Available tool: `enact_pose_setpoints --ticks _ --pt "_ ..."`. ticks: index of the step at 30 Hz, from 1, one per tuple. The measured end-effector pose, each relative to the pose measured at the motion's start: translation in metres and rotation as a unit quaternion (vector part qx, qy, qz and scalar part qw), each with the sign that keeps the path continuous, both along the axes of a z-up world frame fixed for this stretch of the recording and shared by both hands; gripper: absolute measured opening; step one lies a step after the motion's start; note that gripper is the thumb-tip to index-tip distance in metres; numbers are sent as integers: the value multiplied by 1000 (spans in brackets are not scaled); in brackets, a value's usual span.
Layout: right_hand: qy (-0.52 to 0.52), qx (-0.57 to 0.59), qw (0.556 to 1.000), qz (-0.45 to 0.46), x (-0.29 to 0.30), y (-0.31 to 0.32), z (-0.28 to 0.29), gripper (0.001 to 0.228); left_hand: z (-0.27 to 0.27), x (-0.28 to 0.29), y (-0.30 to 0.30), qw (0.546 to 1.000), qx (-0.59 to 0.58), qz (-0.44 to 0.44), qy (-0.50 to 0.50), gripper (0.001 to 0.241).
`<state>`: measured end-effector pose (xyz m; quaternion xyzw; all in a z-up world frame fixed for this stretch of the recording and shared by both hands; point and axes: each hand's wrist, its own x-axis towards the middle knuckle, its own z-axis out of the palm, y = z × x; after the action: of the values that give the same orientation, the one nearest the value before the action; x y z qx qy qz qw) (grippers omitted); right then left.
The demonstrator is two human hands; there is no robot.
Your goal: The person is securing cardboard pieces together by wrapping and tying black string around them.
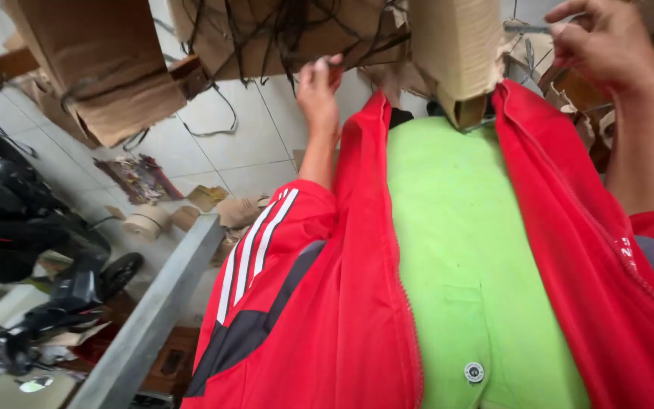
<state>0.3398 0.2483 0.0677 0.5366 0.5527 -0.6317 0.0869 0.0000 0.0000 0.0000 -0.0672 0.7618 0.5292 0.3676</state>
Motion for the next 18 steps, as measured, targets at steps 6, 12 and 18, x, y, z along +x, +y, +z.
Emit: enact_pose_setpoints --ticks 6,12,18 --pt "82 77 994 -14 -40 -31 47 21 62 26 40 949 171 -229 137 16" --pt "107 187 975 61 -106 -63 108 14 52 55 71 888 249 -336 190 11" --pt "122 406 894 148 -106 -78 80 10 63 79 98 877 264 -368 161 11"
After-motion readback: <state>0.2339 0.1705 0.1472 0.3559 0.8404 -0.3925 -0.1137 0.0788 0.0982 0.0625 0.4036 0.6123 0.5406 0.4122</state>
